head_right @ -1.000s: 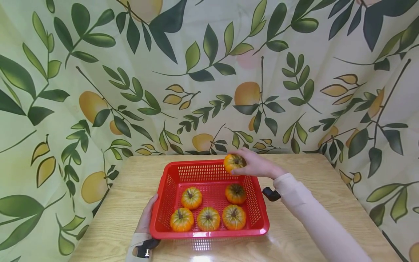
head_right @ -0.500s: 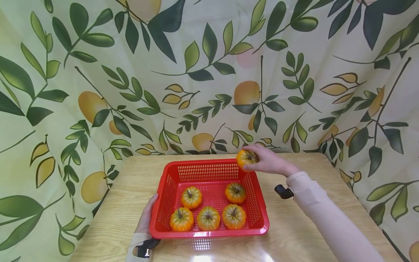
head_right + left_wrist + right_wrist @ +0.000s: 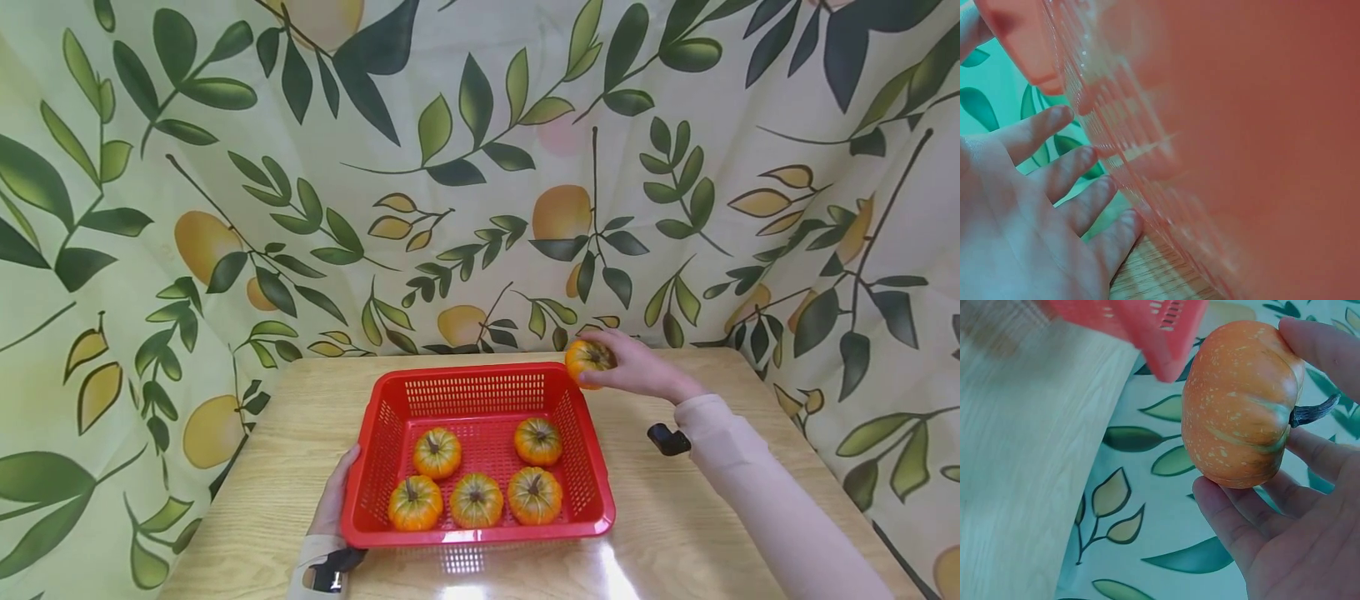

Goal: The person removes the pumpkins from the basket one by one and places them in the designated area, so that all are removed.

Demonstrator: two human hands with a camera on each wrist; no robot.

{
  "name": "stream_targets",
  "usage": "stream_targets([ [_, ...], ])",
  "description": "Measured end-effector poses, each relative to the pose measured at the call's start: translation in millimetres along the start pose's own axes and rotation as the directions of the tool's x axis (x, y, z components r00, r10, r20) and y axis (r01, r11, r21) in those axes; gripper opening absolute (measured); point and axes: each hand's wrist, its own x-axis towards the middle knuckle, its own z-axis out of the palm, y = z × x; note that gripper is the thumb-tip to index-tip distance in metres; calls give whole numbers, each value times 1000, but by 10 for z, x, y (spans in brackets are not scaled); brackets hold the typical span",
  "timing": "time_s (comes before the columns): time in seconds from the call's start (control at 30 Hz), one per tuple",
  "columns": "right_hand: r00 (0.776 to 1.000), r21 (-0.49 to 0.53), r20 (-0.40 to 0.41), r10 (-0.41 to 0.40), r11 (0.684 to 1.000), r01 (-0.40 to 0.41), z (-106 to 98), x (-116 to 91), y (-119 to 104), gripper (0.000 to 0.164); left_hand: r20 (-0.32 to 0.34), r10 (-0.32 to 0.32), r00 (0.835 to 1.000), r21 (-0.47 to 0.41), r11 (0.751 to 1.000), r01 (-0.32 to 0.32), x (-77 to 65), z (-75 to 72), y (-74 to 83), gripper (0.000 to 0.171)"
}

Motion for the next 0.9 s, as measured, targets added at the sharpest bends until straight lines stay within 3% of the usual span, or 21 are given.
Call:
stream_targets([
  [0.27,996,4,32,80,997,-80,61,-65,162,74,-13,-26,1000,24,999,26,-27,8,-14,64],
  [0.53,989,22,78,124,992,-126,106,-48,254,78,-20,7,1000,34,999,-6,15,20,9,65],
  [0.9,991,32,81,104,994,-107,265,-37,503,77,-37,1,999,24,1000,0,12,35,5,63],
])
